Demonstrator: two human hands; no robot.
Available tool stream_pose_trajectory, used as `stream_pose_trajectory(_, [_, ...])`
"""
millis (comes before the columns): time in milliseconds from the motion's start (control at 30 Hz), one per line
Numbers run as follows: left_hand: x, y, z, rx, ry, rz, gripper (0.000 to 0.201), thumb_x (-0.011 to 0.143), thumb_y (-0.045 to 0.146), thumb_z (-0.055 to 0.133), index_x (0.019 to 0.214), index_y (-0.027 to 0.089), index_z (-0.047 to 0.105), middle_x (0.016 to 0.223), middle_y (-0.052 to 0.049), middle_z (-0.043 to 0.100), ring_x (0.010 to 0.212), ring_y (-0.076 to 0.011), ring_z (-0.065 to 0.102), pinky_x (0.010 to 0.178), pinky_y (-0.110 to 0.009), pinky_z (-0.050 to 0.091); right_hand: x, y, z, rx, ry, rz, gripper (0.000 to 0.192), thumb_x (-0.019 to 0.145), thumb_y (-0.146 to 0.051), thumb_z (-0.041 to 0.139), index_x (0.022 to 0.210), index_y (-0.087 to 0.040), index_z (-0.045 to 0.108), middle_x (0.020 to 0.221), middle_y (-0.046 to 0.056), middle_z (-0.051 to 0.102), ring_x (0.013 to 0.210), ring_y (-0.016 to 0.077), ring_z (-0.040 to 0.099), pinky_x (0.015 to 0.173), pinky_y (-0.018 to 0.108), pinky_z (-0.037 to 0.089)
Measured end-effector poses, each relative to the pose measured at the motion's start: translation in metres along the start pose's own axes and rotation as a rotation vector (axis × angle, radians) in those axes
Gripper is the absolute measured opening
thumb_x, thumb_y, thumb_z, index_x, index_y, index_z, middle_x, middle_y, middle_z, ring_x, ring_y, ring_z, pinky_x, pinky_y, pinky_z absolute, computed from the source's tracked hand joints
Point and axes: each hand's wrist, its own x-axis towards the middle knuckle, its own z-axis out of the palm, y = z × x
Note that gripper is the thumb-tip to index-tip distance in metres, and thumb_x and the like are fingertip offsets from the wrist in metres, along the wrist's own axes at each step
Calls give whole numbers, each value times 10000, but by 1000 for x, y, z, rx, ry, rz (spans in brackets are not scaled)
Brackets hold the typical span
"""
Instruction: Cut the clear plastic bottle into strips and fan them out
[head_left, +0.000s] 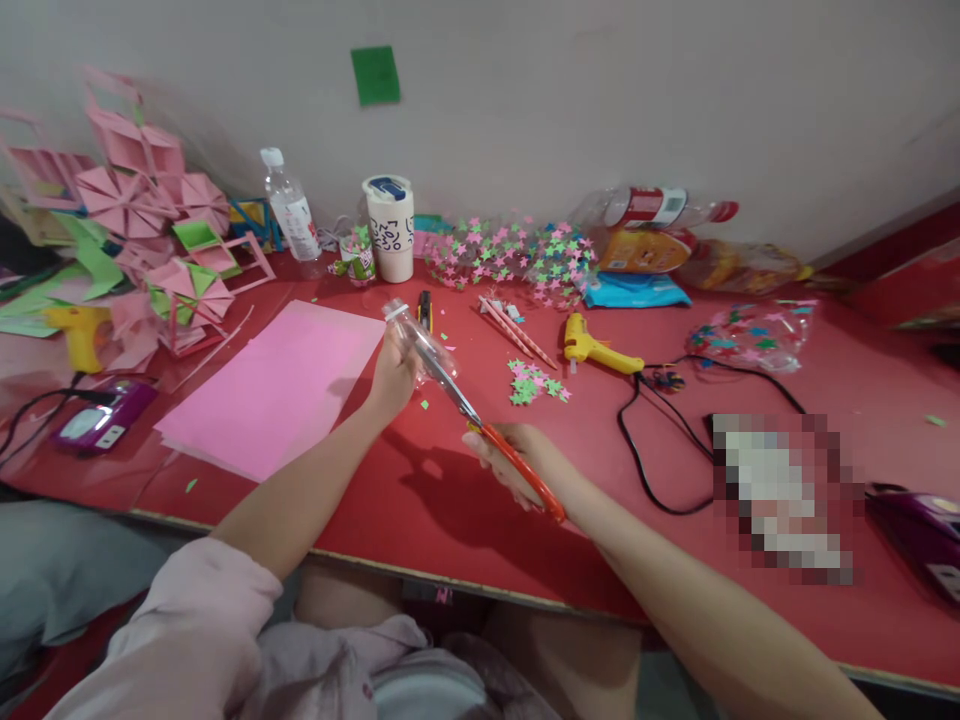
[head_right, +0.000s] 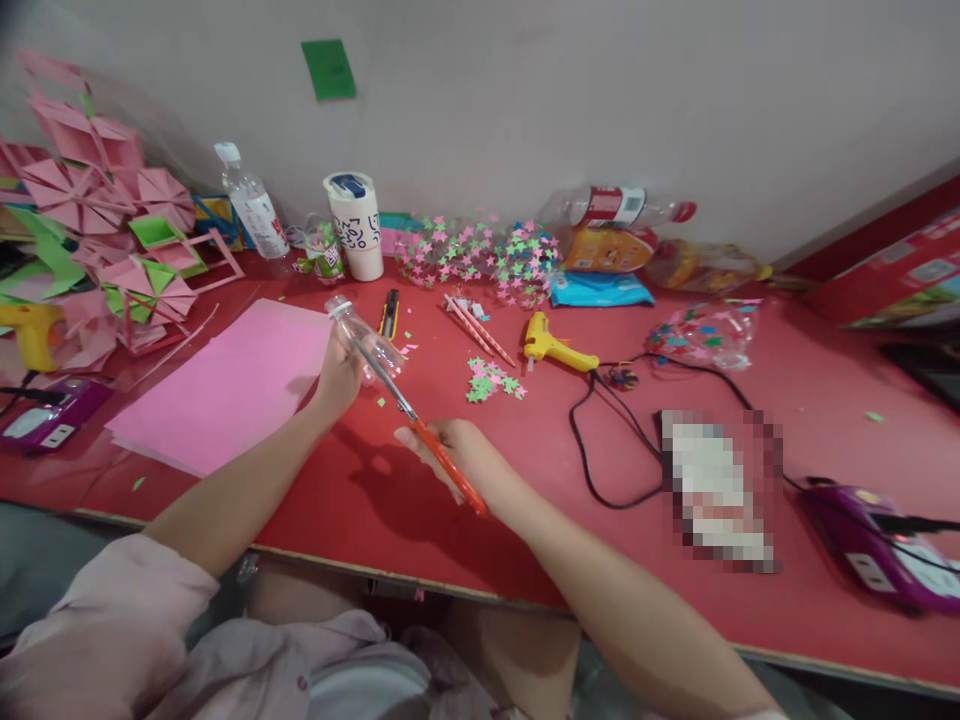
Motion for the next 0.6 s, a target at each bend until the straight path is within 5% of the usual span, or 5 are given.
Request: stream_pose_trajectory(600, [-6, -4, 3, 106, 48, -15, 153, 782, 118, 513, 852, 233, 440, 700, 16, 615, 602, -127, 602, 615, -296, 486, 2, 1, 1, 17, 23, -11, 511, 753, -679, 569, 609, -209, 430, 397, -98, 368, 266, 66, 394, 319, 199, 312])
